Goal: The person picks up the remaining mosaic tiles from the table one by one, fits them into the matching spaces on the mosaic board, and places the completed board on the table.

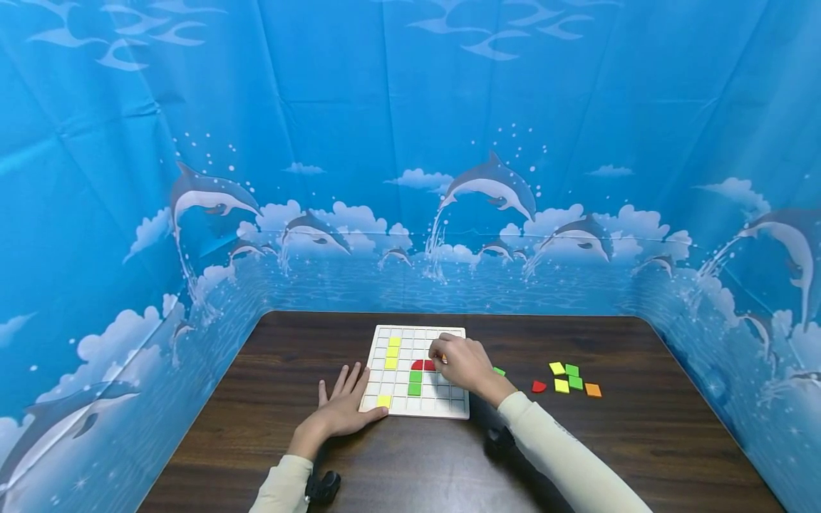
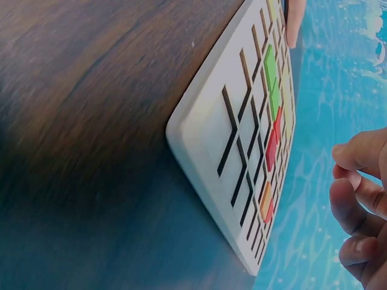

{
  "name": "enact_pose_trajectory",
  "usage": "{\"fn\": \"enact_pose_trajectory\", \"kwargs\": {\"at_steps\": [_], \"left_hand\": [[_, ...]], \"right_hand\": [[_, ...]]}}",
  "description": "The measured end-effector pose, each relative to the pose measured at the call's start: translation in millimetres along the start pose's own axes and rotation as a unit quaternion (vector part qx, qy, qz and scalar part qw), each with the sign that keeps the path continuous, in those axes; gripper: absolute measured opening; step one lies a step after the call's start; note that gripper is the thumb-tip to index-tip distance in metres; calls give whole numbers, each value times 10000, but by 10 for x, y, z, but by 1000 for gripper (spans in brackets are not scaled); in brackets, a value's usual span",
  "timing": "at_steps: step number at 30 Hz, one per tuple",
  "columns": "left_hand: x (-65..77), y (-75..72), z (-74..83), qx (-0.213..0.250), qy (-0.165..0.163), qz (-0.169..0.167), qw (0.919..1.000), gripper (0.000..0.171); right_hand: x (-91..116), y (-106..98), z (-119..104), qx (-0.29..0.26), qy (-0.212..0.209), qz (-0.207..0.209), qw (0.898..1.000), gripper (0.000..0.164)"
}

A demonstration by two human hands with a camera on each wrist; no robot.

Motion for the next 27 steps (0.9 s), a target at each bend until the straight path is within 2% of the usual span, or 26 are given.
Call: {"fn": "enact_pose_trajectory", "kwargs": {"at_steps": [13, 18, 24, 27], "left_hand": [[27, -28, 27, 27, -54, 7, 10000, 111], [4, -10, 1, 101, 68, 56, 9999, 112], [-75, 77, -81, -70, -47, 90, 9999, 115], [-57, 45, -60, 47, 10, 99, 9999, 114]], "right_hand": [[224, -115, 148, -142, 417, 187, 9989, 6], [307, -165, 225, -111, 607, 199, 9979, 8], [427, -242, 311, -172, 864, 243, 9958, 6], [489, -275, 348, -229, 1017, 229, 9943, 5]]}}
Point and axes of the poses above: each hand's wrist, its own x-axis away from the middle knuckle, its own y-axis out of the palm, z = x × y, the point moved 2 cm from there along -x, towards the middle knuckle, and after that the axes turned 12 degrees about -y, right-handed, at the moved point
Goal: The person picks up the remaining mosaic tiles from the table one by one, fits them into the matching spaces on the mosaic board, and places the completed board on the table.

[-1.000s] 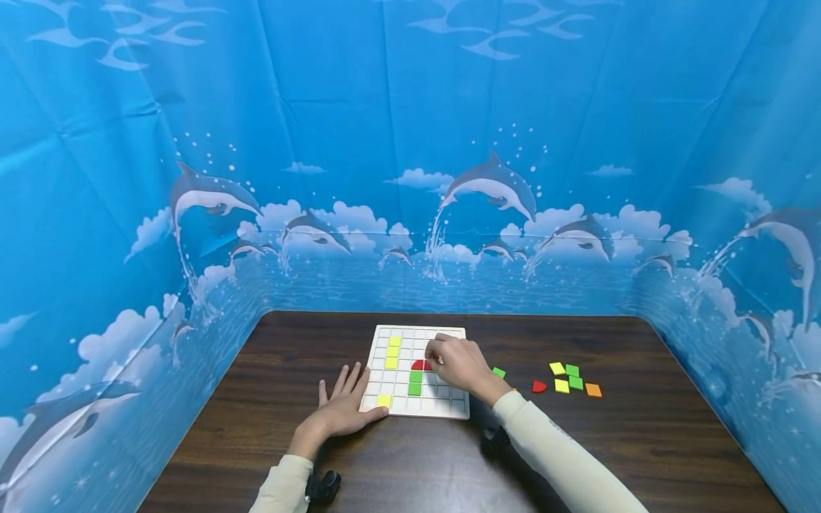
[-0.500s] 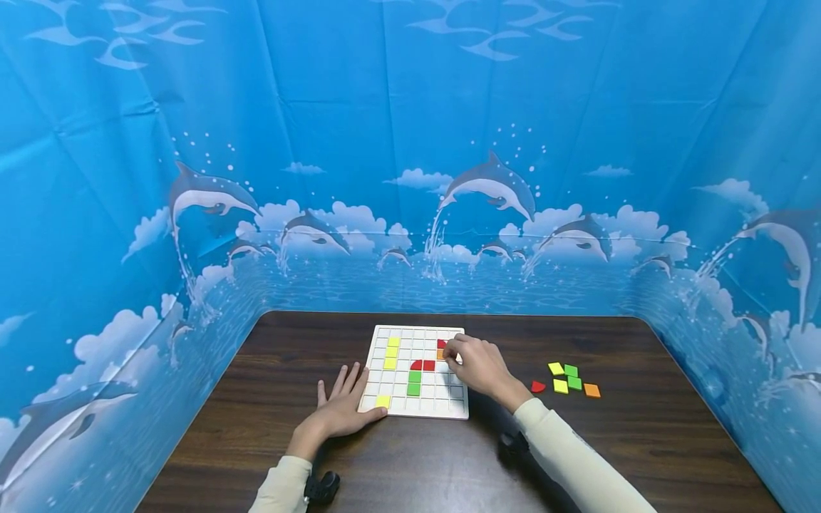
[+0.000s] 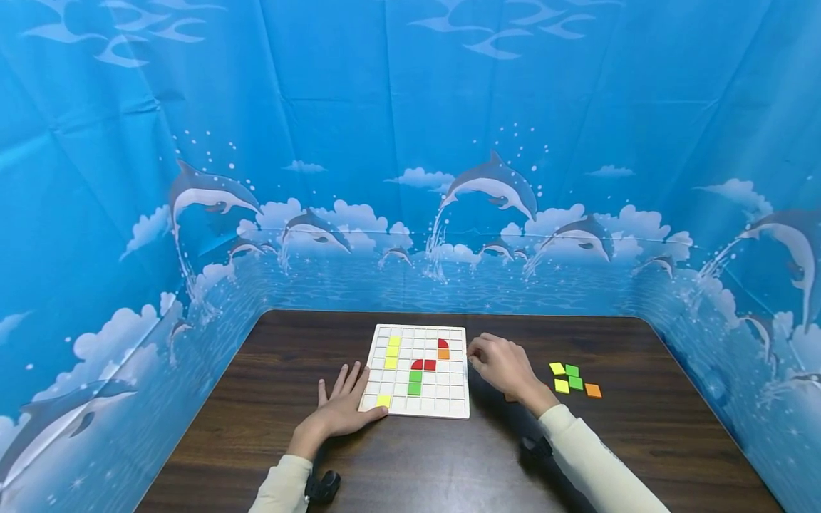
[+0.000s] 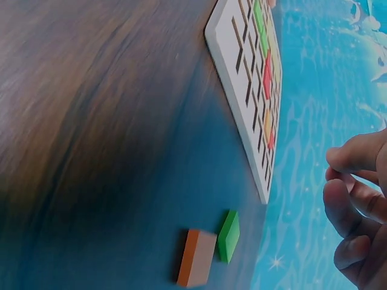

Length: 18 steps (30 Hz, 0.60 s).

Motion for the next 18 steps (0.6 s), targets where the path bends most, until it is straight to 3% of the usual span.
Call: {"fn": "enact_pose_trajectory", "kwargs": {"at_steps": [6, 18], "left_hand": [[-2, 8, -15, 65, 136, 13, 9999, 111], [36, -29, 36, 72, 57, -68, 9999, 112]], "right_hand": [[116, -60, 116, -27, 106, -17, 9999, 4], [341, -240, 401, -13, 129, 282, 9995, 5]]}}
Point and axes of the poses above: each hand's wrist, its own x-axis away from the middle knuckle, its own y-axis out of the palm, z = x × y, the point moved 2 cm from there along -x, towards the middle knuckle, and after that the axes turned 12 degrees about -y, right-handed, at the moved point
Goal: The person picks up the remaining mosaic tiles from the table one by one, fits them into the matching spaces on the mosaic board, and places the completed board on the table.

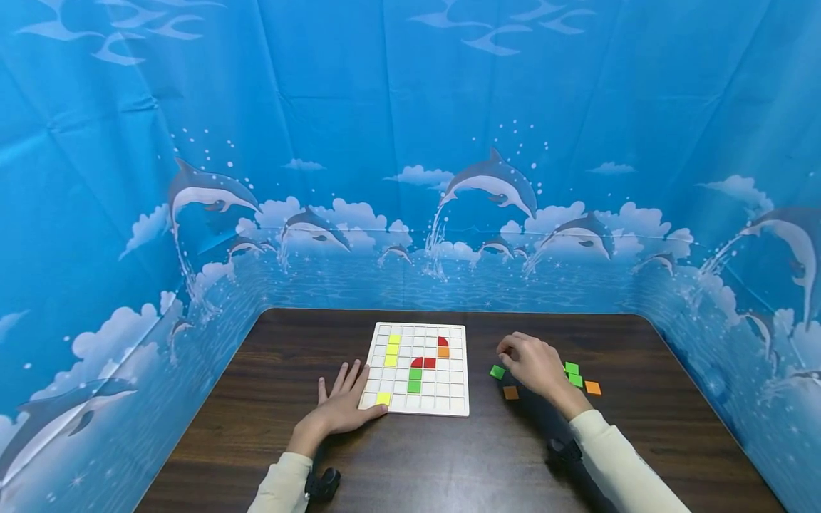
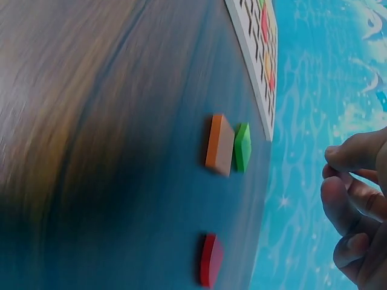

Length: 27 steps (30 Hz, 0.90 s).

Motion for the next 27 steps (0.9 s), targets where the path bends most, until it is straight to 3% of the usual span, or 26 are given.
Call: {"fn": "enact_pose_trajectory", "kwargs": {"at_steps": [5, 11, 13, 20, 27], "left_hand": [[44, -27, 26, 74, 2, -10, 10000, 111], [-18, 27, -43, -11, 76, 49, 10000, 113], [-40, 48, -64, -87, 71, 57, 9999, 114], [88, -79, 83, -51, -132, -136, 9998, 106], [41, -45, 40, -161, -137, -39, 9998, 108]], "right_hand": [[98, -87, 162, -12, 105, 58, 9999, 7], [210, -201, 394, 27, 375, 96, 9992, 11], [248, -232, 474, 48, 520, 44, 9986, 12], [379, -283, 710, 28, 828, -147, 9965, 14], [466, -308, 873, 23, 930, -405, 9948, 12]]}}
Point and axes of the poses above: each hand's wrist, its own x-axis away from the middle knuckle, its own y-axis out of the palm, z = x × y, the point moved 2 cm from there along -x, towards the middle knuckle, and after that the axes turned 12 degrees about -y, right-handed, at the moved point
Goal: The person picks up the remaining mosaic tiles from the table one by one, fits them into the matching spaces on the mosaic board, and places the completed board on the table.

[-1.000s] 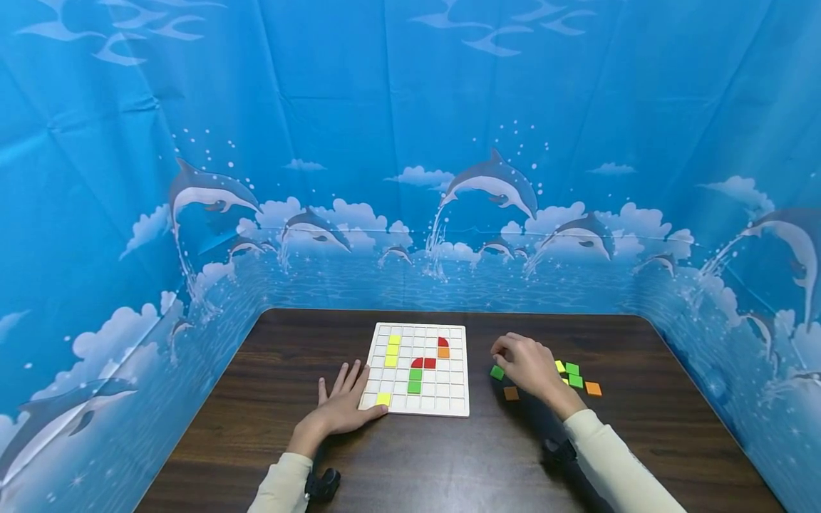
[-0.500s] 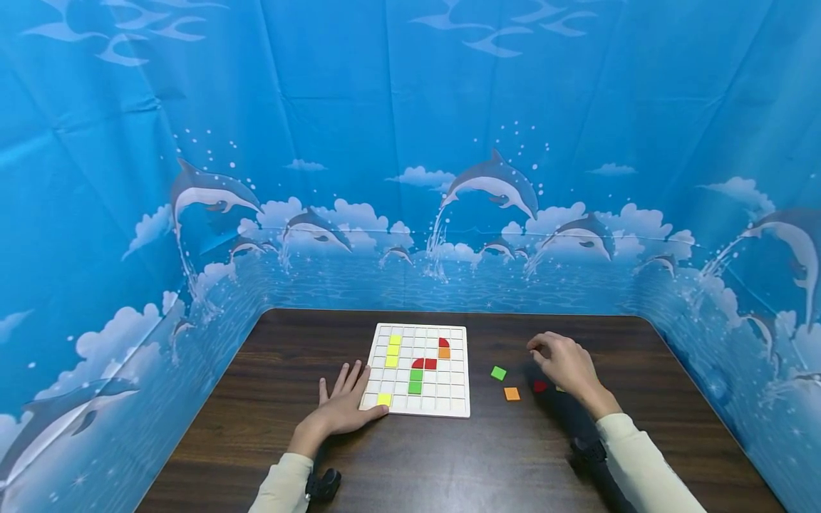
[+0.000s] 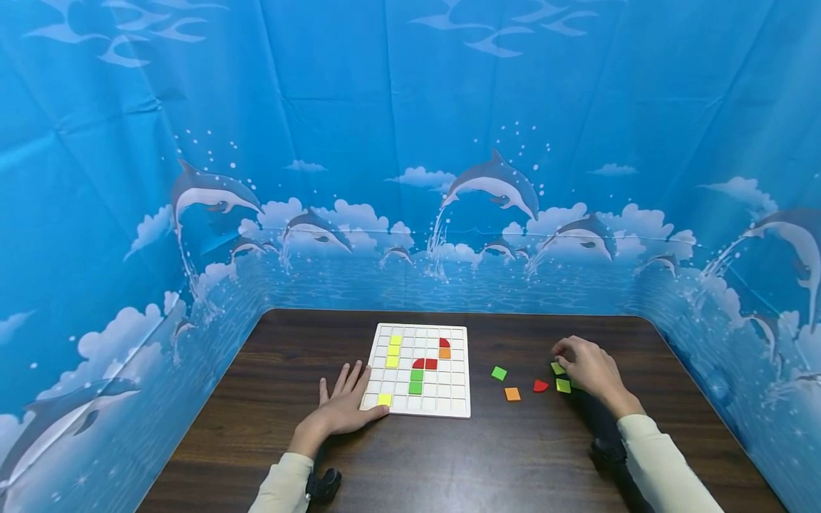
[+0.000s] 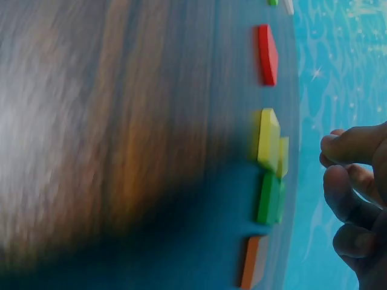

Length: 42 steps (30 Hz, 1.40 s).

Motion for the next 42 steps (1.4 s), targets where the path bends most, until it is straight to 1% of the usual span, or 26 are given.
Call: {"fn": "enact_pose_trajectory", "kwargs": {"at_steps": [3, 5, 7, 8, 12, 14, 20, 22, 25, 28, 32, 35, 39, 42], "left_hand": [[-41, 32, -28, -19, 20, 33, 10000, 110], [7, -12, 13, 57, 38, -16, 10000, 111], [-21, 24, -25, 104, 131, 29, 9999, 113], [-10, 19, -23, 99, 129, 4, 9999, 113], [-57, 71, -76, 104, 145, 41, 9998, 113], [-56, 69, -77, 127, 110, 29, 9999, 113], [-67, 98, -95, 37, 82, 34, 10000, 112], [-72, 115, -112, 70, 133, 64, 9999, 112], [-43, 88, -84, 174, 174, 75, 9997, 111], [-31, 65, -65, 118, 188, 74, 9997, 111], [3, 10, -11, 21, 51, -16, 10000, 109], [33, -20, 23, 86, 13, -74, 9999, 108], [-10, 34, -22, 98, 121, -15, 9999, 110], [-7, 37, -24, 132, 136, 11, 9998, 111]], "right_hand": [[16, 4, 61, 9, 53, -156, 9999, 11], [32, 12, 93, -9, 66, -242, 9997, 12], [47, 25, 116, -17, 75, -338, 9994, 13], [55, 30, 127, -20, 69, -396, 9992, 14], [84, 63, 164, -39, 50, -660, 9978, 18], [90, 84, 175, -15, 14, -715, 9974, 18], [101, 128, 174, 137, -121, -572, 9982, 16], [105, 132, 171, 162, -110, -558, 9982, 16], [108, 134, 163, 170, -73, -546, 9983, 16], [106, 134, 152, 185, -65, -507, 9985, 17], [102, 132, 149, 185, -61, -471, 9987, 17], [99, 127, 151, 200, -41, -455, 9988, 15], [108, 129, 141, 170, -14, -382, 9991, 14], [115, 146, 118, 126, -3, -326, 9994, 14]]}}
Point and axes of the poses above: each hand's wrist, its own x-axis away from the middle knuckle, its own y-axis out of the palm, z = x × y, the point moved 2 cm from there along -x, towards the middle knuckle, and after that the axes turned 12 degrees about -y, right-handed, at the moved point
